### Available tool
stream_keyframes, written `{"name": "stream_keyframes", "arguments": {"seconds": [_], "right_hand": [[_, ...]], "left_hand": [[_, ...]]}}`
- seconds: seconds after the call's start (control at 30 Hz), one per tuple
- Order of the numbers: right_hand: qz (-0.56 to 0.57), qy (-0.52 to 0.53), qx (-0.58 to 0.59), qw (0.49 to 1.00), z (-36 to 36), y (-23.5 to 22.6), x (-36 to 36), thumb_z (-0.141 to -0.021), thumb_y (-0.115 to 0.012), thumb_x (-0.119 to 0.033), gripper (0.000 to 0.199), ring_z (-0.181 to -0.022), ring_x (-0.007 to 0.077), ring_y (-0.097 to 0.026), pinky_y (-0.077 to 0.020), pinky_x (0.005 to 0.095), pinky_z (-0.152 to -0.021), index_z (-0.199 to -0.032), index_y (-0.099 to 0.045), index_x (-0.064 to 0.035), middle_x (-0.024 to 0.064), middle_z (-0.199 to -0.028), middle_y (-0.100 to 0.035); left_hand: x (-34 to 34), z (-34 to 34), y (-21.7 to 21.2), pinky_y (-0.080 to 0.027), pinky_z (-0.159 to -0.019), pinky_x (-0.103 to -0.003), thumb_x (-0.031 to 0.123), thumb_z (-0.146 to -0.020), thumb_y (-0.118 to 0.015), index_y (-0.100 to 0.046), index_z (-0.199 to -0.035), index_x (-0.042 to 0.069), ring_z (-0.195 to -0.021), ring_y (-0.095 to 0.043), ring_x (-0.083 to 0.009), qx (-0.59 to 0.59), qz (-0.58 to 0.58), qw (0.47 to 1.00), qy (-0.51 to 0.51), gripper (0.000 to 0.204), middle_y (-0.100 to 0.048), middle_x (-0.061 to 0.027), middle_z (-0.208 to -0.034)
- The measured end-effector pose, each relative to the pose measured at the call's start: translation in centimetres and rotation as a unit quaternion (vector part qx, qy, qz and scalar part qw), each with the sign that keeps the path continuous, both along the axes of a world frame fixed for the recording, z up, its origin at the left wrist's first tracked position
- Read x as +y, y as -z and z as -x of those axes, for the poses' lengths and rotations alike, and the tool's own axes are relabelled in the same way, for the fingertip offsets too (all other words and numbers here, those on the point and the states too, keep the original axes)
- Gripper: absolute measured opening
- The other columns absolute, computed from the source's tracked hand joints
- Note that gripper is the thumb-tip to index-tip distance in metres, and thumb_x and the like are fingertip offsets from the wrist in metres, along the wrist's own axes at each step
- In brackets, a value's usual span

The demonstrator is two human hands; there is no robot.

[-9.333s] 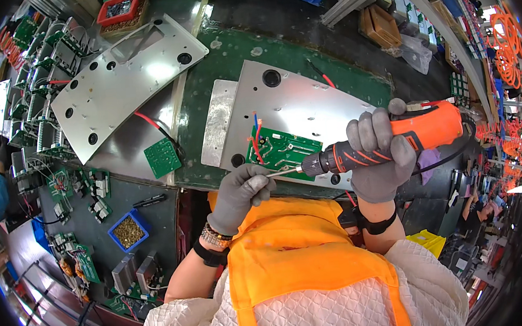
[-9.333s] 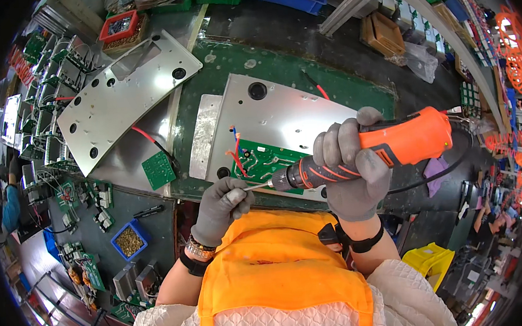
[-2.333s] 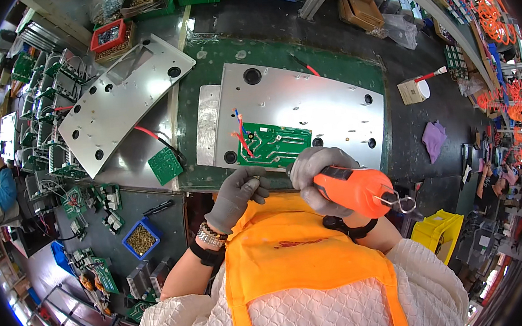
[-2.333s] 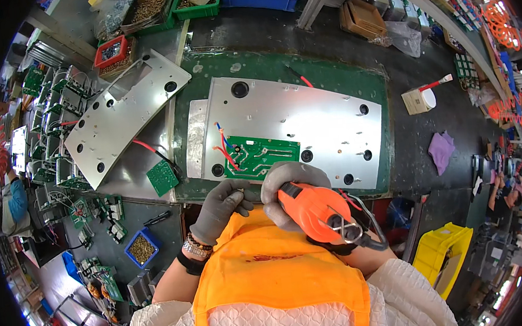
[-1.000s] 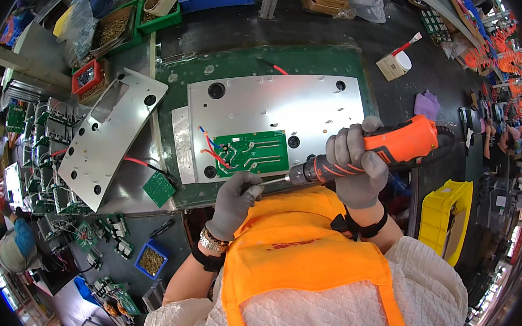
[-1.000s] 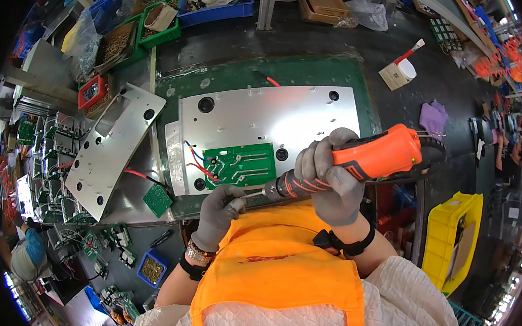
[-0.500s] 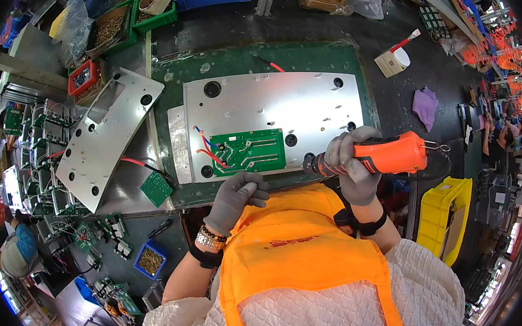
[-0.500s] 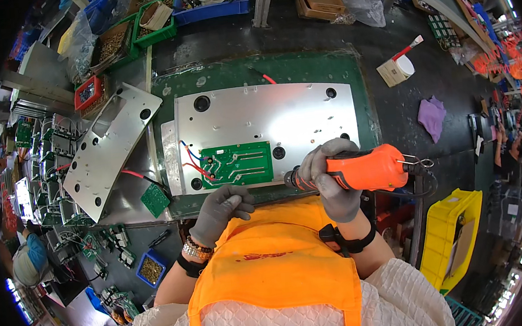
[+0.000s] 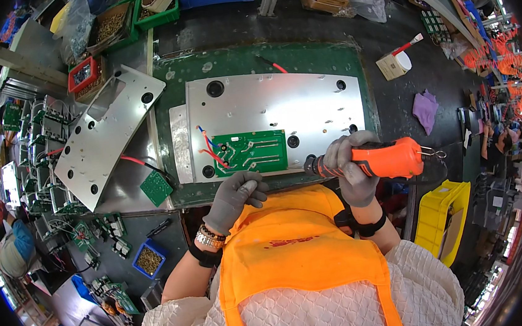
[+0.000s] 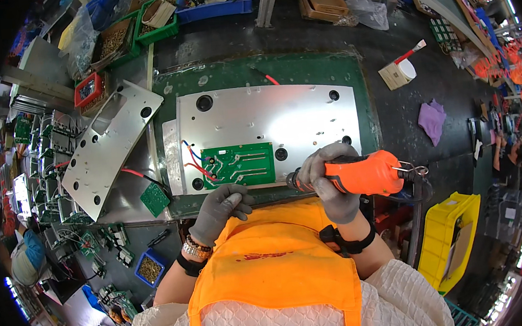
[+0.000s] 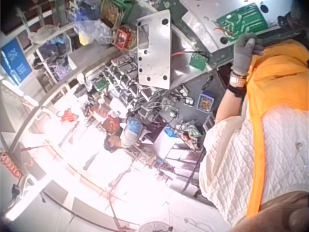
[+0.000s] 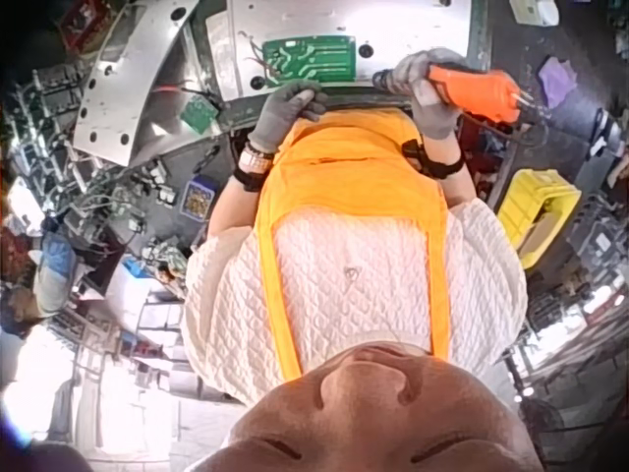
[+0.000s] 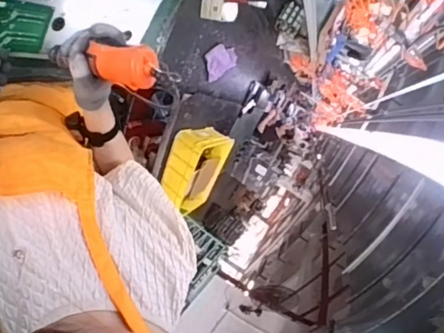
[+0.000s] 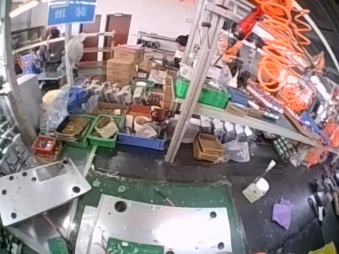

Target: Assembling electronic components onto a metal base and securing them with a power screwdriver.

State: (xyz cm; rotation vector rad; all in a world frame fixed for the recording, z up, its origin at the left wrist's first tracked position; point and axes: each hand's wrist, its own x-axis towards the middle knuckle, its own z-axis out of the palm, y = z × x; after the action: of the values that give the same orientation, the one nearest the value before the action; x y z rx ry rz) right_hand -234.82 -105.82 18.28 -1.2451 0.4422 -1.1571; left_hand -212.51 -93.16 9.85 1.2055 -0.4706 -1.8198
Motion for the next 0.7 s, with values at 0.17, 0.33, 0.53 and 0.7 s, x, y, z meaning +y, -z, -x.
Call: {"name": "stream_keyframes", "arguments": {"seconds": [0.17,0.33,0.53,0.7], "right_hand": [[-0.008,0.004,0.005,1.000,0.0,-0.1,0.2,-0.078,-0.060,-0.001,0.038,-0.061,0.0150,-0.051,-0.0455,0.0317,-0.058,-0.114,-0.046,-0.0083,0.0016,-0.067,-0.048],[-0.034,-0.014,-0.044,0.998,-0.2,-0.8,0.3,-0.079,-0.063,-0.006,0.038,-0.059,0.0147,-0.050,-0.0446,0.0315,-0.057,-0.115,-0.048,-0.0087,0.0013,-0.067,-0.049],[-0.053,-0.006,-0.107,0.993,-0.5,-2.1,0.3,-0.080,-0.065,-0.010,0.040,-0.054,0.0134,-0.045,-0.0401,0.0314,-0.053,-0.117,-0.050,-0.0092,-0.0012,-0.066,-0.047],[-0.057,-0.016,-0.127,0.990,-0.5,-2.5,0.2,-0.081,-0.065,-0.011,0.041,-0.054,0.0132,-0.045,-0.0400,0.0317,-0.053,-0.119,-0.050,-0.0093,-0.0019,-0.066,-0.047]], "left_hand": [[0.0,-0.2,0.3,-0.056,-0.074,-0.029,0.008,-0.100,-0.044,-0.052,-0.121,-0.003,-0.086,-0.066,-0.0185,-0.001,-0.003,1.000,0.009,0.025,-0.064,-0.0144,-0.106],[-0.2,0.1,0.2,-0.055,-0.076,-0.028,0.004,-0.099,-0.047,-0.052,-0.124,-0.003,-0.089,-0.064,-0.0167,0.008,0.030,0.999,0.027,0.027,-0.064,-0.0128,-0.105],[-1.2,1.2,-0.4,-0.053,-0.079,-0.027,0.006,-0.095,-0.058,-0.050,-0.133,-0.002,-0.090,-0.062,-0.0145,-0.010,0.064,0.997,0.051,0.040,-0.064,-0.0088,-0.103],[-1.7,1.5,-0.9,-0.049,-0.067,-0.023,0.010,-0.090,-0.068,-0.064,-0.111,0.000,-0.073,-0.057,-0.0077,-0.093,0.049,0.990,0.095,0.024,-0.063,-0.0024,-0.085]]}}
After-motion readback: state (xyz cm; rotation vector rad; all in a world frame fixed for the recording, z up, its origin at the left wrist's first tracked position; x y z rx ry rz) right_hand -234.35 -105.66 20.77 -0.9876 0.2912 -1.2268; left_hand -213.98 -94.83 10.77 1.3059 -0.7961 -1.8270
